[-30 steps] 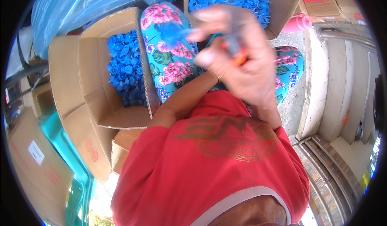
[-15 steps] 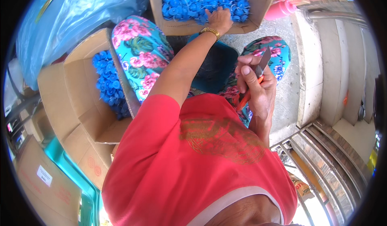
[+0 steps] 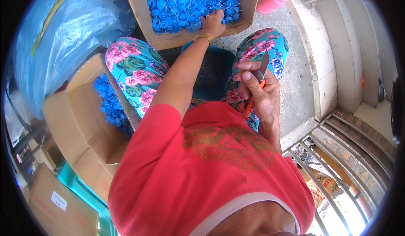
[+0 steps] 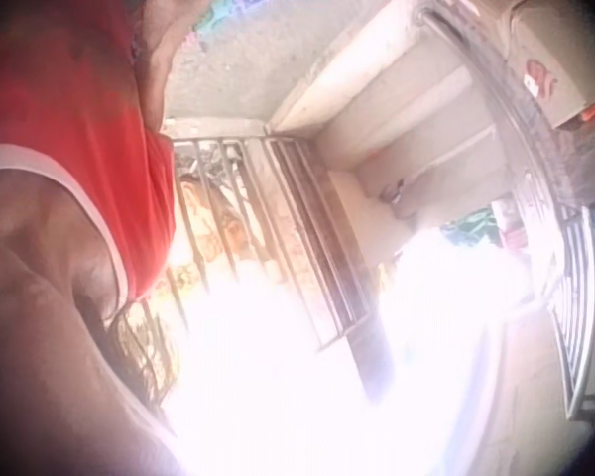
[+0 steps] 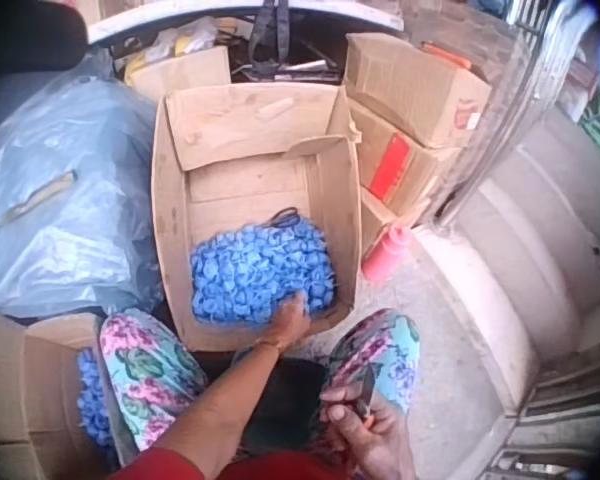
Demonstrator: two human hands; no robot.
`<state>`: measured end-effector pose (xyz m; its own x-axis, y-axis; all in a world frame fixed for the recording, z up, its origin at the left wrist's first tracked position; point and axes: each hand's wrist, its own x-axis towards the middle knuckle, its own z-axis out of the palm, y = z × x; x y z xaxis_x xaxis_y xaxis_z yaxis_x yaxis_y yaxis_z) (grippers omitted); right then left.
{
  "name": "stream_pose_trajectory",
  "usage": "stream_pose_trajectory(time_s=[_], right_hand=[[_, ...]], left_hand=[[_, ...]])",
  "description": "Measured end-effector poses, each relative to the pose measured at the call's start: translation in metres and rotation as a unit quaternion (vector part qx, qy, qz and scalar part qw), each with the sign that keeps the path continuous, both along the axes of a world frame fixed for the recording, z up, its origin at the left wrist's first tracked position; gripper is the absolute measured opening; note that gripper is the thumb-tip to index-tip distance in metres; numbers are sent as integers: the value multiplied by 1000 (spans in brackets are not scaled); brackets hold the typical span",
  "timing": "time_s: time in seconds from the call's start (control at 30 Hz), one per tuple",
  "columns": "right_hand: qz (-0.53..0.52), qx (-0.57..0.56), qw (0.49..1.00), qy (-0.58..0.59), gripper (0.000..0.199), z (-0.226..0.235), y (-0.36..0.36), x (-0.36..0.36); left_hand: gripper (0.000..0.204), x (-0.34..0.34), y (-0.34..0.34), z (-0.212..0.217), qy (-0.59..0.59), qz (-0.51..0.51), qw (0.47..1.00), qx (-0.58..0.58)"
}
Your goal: The person sits cross-legged and repeatedly picks up small blue plastic flowers from a cardboard box. Using orange-handled scissors, they trim the white stems or excess plastic from each flower and place the finished pieces into a teal tray on their lap.
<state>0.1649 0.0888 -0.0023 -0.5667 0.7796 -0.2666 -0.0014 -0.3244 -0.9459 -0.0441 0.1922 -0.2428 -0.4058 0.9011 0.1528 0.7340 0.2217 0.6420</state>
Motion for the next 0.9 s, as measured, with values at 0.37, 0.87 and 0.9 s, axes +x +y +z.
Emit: stream_pose_trajectory(time_s=[0.37,0.87,0.9], right_hand=[[68,-182,972,132,49,-23,4,-4],[111,-249,928,254,40,-19,-6,-14],[111,-249,926,260,39,-19,-7,-14]], left_hand=[[28,2,-119,169,-677,-85,731,30],[34,22,-178,225,-558,-116,816,97],[35,22,-180,226,-581,-104,802,94]])
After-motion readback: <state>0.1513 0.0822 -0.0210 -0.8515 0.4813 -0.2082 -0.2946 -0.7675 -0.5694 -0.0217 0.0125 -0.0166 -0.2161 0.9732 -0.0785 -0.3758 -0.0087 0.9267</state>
